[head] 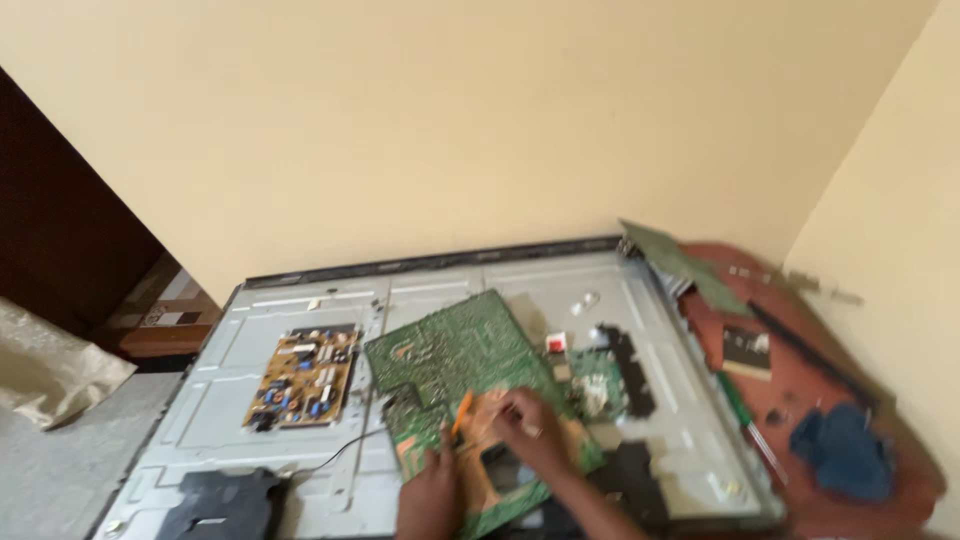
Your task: The person uses a small screwdriver and a plastic pry tool to scrape and clean a copper-colored area on a green circuit board. The board is held over a disassembled appliance chassis while the person works on the surface.
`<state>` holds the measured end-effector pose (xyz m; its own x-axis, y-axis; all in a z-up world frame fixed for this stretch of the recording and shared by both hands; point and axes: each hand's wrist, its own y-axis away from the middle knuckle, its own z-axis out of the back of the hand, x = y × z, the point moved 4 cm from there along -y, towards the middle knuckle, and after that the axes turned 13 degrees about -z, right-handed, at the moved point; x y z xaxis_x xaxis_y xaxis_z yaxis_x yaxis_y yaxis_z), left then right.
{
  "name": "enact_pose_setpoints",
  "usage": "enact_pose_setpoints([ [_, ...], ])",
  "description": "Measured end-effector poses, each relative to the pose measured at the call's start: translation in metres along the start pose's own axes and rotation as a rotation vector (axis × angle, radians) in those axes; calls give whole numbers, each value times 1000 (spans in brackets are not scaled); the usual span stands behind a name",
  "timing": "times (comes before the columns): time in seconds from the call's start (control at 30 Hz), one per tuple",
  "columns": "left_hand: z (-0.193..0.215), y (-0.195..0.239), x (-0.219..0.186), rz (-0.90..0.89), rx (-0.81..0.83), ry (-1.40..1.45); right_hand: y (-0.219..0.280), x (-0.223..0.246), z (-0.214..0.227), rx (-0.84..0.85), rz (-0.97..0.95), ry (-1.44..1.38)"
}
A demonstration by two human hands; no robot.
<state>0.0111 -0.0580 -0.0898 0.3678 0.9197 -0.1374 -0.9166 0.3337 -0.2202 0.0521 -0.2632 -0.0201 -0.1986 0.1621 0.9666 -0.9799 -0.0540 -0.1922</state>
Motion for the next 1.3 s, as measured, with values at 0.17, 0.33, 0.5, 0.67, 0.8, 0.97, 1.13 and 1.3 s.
enact_pose_setpoints([
  [0.17, -47, -10, 23, 103, 185, -33, 0, -32, -6, 16, -96, 21],
  [0.33, -60, -72, 7, 176, 287, -36, -18, -57, -10, 153, -48, -32],
  [0.5, -50, -132, -6, 201, 404, -11, -69, -52, -39, 291, -27, -83],
  [0.67, -57, -159, -9, 247, 515, 45, -85, -43, -47, 374, -38, -81],
  [0.8, -63, -172, -6, 271, 543, 57, -91, -42, -40, 391, -32, -75],
  [0.97, -67, -169, -5, 282, 522, 34, -91, -49, -30, 361, -37, -63],
  [1.13, -59, -147, 1, 272, 425, -59, -73, -36, -20, 274, -1, -60],
  [1.3, -53, -87, 9, 259, 295, -188, -20, -13, -2, 134, 28, -40],
])
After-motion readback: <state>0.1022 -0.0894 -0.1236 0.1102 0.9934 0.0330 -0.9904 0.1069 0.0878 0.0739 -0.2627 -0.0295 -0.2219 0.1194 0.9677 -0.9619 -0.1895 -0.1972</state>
